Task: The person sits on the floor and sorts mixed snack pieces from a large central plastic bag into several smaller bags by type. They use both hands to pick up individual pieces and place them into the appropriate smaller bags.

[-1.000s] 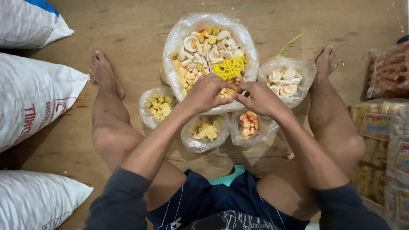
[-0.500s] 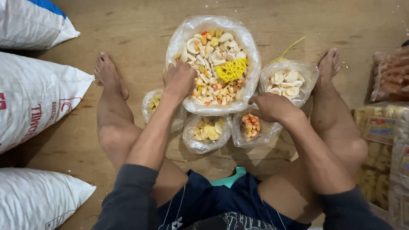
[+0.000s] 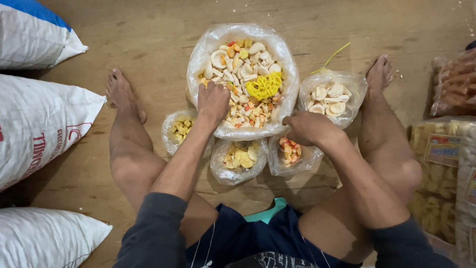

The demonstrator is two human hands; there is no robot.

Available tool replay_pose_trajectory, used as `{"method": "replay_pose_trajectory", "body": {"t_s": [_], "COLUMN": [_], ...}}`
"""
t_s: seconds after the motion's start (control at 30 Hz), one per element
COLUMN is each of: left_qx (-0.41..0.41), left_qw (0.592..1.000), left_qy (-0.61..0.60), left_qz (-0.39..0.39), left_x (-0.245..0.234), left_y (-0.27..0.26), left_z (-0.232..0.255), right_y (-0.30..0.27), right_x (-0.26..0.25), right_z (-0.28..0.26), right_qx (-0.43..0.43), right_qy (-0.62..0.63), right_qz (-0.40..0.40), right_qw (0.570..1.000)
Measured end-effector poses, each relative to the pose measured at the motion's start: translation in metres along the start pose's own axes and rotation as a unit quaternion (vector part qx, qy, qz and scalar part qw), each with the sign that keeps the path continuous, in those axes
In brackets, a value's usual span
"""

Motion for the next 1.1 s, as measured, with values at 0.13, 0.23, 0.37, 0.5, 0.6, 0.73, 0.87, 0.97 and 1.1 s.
{"method": "replay_pose_trajectory", "body": {"t_s": [0.13, 0.23, 0.37, 0.5, 0.6, 0.73, 0.87, 0.97, 1.1], "left_qx": [-0.004, 0.035, 0.133, 0.190, 0.237, 0.152, 0.041, 0.035, 0.019], "left_qw": [1.000, 0.997, 0.963, 0.933, 0.938, 0.975, 0.998, 0.999, 0.999], "left_qy": [-0.009, -0.047, -0.161, -0.187, -0.168, -0.111, -0.006, 0.009, 0.013], "left_qz": [0.002, 0.056, 0.172, 0.241, 0.191, 0.118, 0.054, 0.037, 0.038], "left_x": [-0.026, -0.054, -0.090, -0.096, -0.102, -0.071, -0.009, -0.001, 0.000], "left_y": [-0.010, -0.019, -0.035, -0.043, -0.046, -0.025, -0.003, -0.004, -0.003], "left_z": [0.010, 0.026, 0.050, 0.058, 0.052, 0.004, -0.031, -0.026, -0.022], "right_y": [0.009, 0.012, 0.013, 0.023, 0.010, 0.011, 0.024, 0.039, 0.031], "right_x": [-0.001, -0.020, -0.031, -0.021, -0.025, -0.005, 0.036, 0.034, 0.002], "right_z": [-0.002, -0.013, -0.026, -0.025, -0.026, -0.005, 0.020, 0.023, 0.005], "right_qx": [0.026, 0.000, -0.041, -0.027, -0.031, -0.007, 0.069, 0.073, 0.050], "right_qy": [0.024, 0.147, 0.310, 0.405, 0.380, 0.200, 0.027, 0.039, 0.082], "right_qz": [0.031, 0.122, 0.180, 0.219, 0.201, 0.113, -0.042, -0.006, 0.043], "right_qw": [0.999, 0.982, 0.933, 0.887, 0.902, 0.973, 0.996, 0.997, 0.994]}}
Point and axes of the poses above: each hand's wrist, its own y-axis towards the middle knuckle, its own x-axis out of the palm, z = x × y, the point moved 5 cm from there along y, towards the middle knuckle, and after that the axes turned 1 degree about z, right-handed, at the moved point
